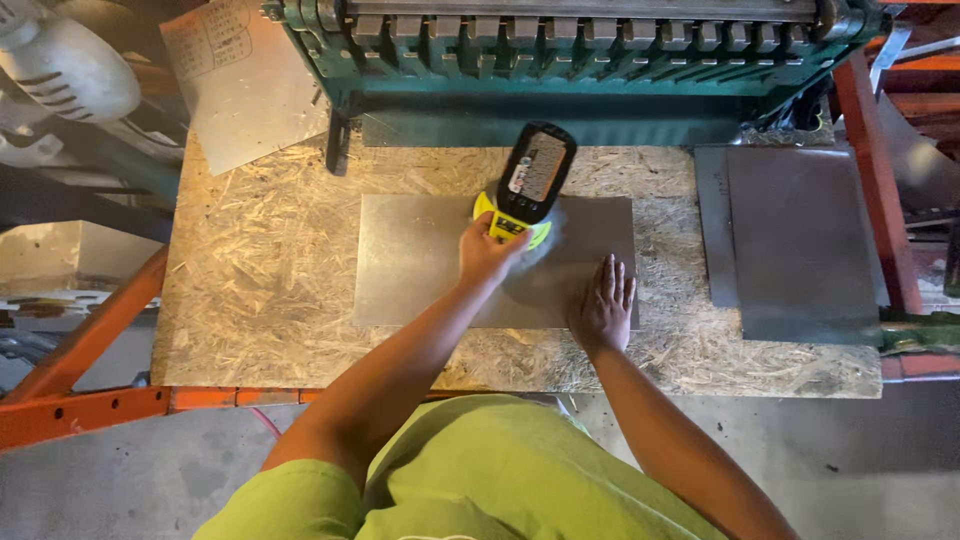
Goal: The person uses a handheld electric sander to smooth a rectangular metal sheet on a workbench. They move the sander across the surface in overlapping passes while holding the sheet steady with the other hand.
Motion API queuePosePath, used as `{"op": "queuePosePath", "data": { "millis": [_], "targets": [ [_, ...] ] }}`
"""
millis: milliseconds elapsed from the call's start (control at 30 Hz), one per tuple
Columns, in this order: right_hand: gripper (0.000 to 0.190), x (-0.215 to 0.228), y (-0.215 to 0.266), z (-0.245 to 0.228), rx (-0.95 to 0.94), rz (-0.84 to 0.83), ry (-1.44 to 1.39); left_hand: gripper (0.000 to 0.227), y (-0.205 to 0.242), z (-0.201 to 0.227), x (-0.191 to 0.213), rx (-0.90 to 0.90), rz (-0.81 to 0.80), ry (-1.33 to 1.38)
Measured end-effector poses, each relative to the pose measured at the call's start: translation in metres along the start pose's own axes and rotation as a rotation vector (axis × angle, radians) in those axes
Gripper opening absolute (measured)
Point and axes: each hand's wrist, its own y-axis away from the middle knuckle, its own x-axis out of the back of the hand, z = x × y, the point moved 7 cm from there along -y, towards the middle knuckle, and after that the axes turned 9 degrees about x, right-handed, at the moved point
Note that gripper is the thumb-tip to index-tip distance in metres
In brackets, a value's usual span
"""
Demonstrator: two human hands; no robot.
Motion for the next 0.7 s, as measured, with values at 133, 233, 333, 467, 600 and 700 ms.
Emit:
{"op": "queuePosePath", "data": {
  "millis": [133,233,333,467,600,700],
  "targets": [
    [0.088,-0.009,-0.001,0.004,0.012,0.029,0.013,0.045,0.004,0.003,-0.03,0.013,0.011,0.036],
    [0.087,-0.011,-0.002,0.005,0.024,0.057,0.015,0.044,0.008,0.005,-0.047,0.03,0.021,0.016],
    [0.086,-0.002,0.002,0.001,0.029,0.081,0.036,0.042,-0.01,-0.026,-0.057,0.037,0.021,-0.072],
    [0.079,0.0,0.003,-0.002,-0.002,0.052,0.053,0.043,-0.012,-0.026,-0.068,0.079,0.052,-0.162],
    [0.101,-0.013,-0.001,0.008,0.026,0.101,0.01,0.042,-0.005,-0.012,-0.066,0.046,0.068,-0.098],
    [0.096,-0.007,0.002,0.005,0.05,0.112,-0.004,0.045,-0.002,-0.011,-0.055,0.017,0.073,-0.033]
  ]
}}
